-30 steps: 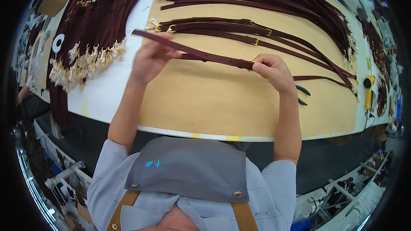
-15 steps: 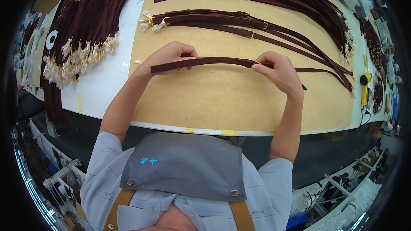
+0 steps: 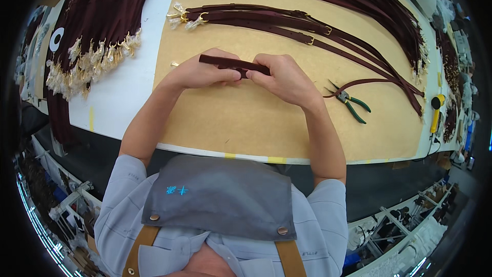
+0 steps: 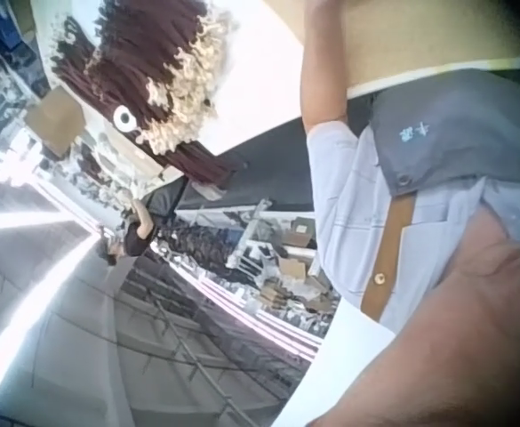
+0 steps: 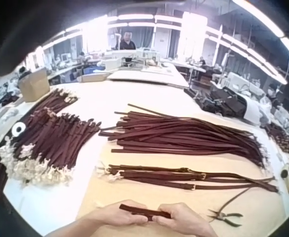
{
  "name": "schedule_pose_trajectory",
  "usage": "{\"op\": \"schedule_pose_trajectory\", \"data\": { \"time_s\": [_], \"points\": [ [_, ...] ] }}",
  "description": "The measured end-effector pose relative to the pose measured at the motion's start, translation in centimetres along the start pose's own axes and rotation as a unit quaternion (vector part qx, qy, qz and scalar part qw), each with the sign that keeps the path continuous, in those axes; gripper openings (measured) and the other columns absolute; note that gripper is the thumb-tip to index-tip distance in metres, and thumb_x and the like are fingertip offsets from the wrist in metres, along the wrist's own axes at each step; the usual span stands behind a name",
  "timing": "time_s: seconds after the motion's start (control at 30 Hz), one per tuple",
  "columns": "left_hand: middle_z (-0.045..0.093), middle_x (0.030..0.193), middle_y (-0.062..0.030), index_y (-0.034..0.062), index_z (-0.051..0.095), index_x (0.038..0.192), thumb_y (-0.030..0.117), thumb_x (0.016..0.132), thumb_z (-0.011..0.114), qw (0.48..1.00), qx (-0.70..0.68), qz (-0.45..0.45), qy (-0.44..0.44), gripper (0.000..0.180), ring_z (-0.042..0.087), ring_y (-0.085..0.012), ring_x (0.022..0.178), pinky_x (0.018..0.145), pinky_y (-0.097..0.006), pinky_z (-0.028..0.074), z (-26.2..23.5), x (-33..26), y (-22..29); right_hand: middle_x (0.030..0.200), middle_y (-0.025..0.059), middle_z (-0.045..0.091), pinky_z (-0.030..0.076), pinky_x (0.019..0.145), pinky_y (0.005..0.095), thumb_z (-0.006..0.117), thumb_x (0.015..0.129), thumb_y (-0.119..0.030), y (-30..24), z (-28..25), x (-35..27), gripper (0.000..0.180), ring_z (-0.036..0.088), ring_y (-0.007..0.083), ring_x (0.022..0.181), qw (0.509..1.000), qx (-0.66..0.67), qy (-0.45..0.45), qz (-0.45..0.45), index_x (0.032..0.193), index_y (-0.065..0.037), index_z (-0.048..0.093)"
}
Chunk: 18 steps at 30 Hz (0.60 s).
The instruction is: Assemble leather straps with metal buckles and hardware at a factory workstation.
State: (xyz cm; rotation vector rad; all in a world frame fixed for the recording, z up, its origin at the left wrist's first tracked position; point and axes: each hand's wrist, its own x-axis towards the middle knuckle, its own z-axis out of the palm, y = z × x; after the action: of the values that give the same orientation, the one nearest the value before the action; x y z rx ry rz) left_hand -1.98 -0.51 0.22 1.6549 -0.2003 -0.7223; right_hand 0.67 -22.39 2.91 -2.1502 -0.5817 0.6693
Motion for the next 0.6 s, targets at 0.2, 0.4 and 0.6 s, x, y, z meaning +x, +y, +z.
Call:
{"op": "schedule_pose_trajectory", "data": {
  "time_s": [0.2, 0.4, 0.6],
  "points": [
    [0.065, 0.083, -0.0071, 0.0019, 0.063, 0.114, 0.012, 0.086, 0.058, 1.0, 0.005, 0.009, -0.014, 0.03, 0.06, -0.0124, 0.074, 0.068, -0.029, 0.048, 0.1, 0.5, -0.5, 0.061, 0.0065, 0.051, 0.036, 0.05, 0.0294, 0.064, 0.083, -0.016, 0.8, 0.2, 0.4, 0.019, 0.043, 0.011, 0.055, 0.999, 0.023, -0.02, 0.026, 0.087, 0.002, 0.063],
    [0.063, 0.08, -0.0065, 0.0023, 0.064, 0.112, 0.016, 0.087, 0.06, 0.999, 0.043, 0.02, -0.001, 0.029, 0.058, -0.0138, 0.072, 0.068, -0.03, 0.048, 0.6, 0.6, -0.8, 0.064, 0.0055, 0.054, 0.037, 0.053, 0.0287, 0.064, 0.083, -0.012, 0.8, 0.7, 0.5, 0.015, 0.044, 0.0097, 0.059, 0.994, 0.085, -0.014, 0.063, 0.086, 0.002, 0.062],
    [0.06, 0.074, -0.0046, 0.0005, 0.065, 0.108, 0.019, 0.087, 0.062, 0.999, 0.036, 0.018, 0.022, 0.028, 0.055, -0.0121, 0.069, 0.065, -0.029, 0.046, 0.6, 1.3, -1.0, 0.069, 0.0063, 0.057, 0.041, 0.059, 0.0274, 0.066, 0.083, -0.01, 1.9, 0.9, 0.9, 0.013, 0.047, 0.0101, 0.065, 0.991, 0.131, -0.003, 0.026, 0.088, 0.002, 0.062]
  ]
}}
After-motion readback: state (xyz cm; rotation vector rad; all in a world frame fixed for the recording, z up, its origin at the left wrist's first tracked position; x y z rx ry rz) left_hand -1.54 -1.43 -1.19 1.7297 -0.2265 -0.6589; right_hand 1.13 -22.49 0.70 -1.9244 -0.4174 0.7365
